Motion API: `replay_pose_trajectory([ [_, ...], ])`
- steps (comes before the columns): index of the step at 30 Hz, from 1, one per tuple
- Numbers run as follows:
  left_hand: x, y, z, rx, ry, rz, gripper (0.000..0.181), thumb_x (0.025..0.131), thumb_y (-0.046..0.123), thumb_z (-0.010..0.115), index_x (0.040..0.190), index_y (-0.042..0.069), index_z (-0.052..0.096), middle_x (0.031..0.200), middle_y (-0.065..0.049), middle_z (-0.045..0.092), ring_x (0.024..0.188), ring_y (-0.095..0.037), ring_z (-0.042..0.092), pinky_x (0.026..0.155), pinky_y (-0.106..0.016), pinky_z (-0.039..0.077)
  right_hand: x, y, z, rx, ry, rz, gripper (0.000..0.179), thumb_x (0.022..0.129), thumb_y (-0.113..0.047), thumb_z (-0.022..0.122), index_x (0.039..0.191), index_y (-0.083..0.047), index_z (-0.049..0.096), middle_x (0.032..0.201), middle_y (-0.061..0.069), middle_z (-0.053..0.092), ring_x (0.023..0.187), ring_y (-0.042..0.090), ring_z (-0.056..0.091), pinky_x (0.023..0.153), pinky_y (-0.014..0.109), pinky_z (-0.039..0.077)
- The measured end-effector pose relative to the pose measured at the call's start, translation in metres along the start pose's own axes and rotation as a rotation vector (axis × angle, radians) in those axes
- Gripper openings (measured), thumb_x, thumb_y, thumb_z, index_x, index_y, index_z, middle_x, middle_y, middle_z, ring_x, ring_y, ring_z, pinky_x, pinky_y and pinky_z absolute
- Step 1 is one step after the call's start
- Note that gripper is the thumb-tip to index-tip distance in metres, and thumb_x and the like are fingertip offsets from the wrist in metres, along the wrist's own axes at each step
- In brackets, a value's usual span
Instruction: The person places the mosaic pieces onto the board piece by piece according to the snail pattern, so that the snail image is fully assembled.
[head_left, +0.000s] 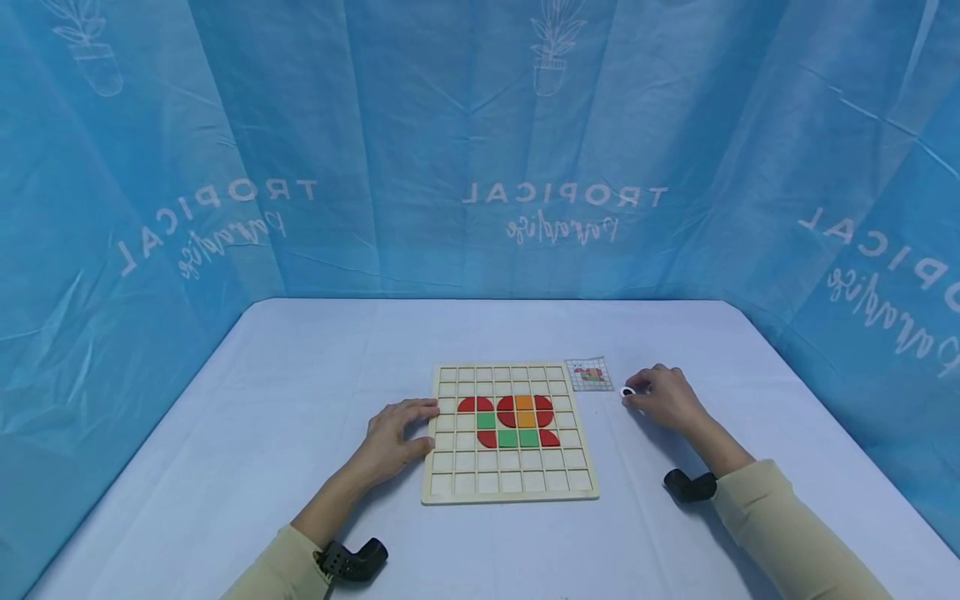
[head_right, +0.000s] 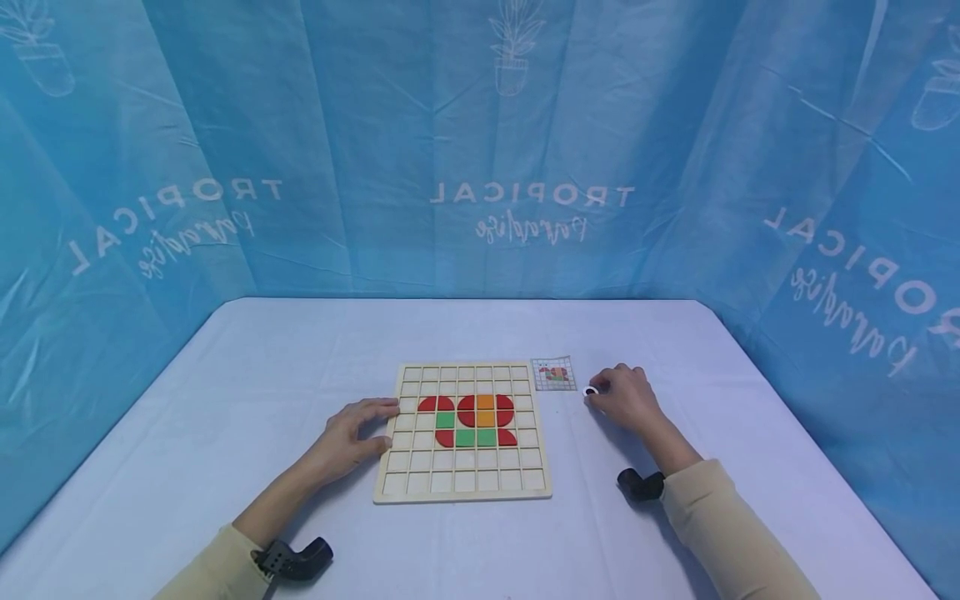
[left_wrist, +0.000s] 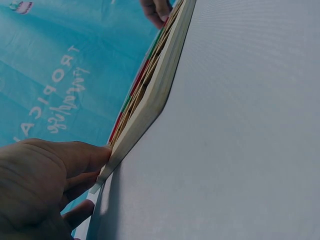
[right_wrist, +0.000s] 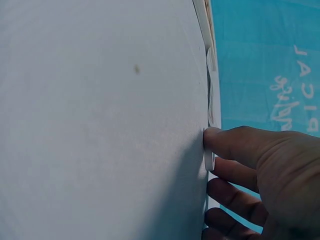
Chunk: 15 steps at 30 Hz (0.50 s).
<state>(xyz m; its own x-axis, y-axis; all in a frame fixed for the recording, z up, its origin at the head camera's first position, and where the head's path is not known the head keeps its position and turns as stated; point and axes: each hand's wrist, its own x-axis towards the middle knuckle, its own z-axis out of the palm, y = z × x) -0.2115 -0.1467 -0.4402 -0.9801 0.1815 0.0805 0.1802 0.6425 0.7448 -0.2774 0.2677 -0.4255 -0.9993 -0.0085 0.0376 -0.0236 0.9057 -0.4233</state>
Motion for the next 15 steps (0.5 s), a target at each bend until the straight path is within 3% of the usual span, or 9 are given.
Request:
replay_pose_trajectory([
  [15,-0.0008,-0.0002,-0.0003,0.006,0.002,0.009,0.043,0.08,0.01,0.069,0.122,0.012,0.062,0.139,-0.002,0.052,0.135,-0.029,0.037,0.116,-0.053,0.012,0.0004,-0.0033,-0.0013,0.013,0.003,-0.015,0.031,0.081,-0.02,0.069,0.107,-0.003,0.069,0.105,0.016,0.06,0.097,0.028,0.047,0.072,0.036,0.045],
])
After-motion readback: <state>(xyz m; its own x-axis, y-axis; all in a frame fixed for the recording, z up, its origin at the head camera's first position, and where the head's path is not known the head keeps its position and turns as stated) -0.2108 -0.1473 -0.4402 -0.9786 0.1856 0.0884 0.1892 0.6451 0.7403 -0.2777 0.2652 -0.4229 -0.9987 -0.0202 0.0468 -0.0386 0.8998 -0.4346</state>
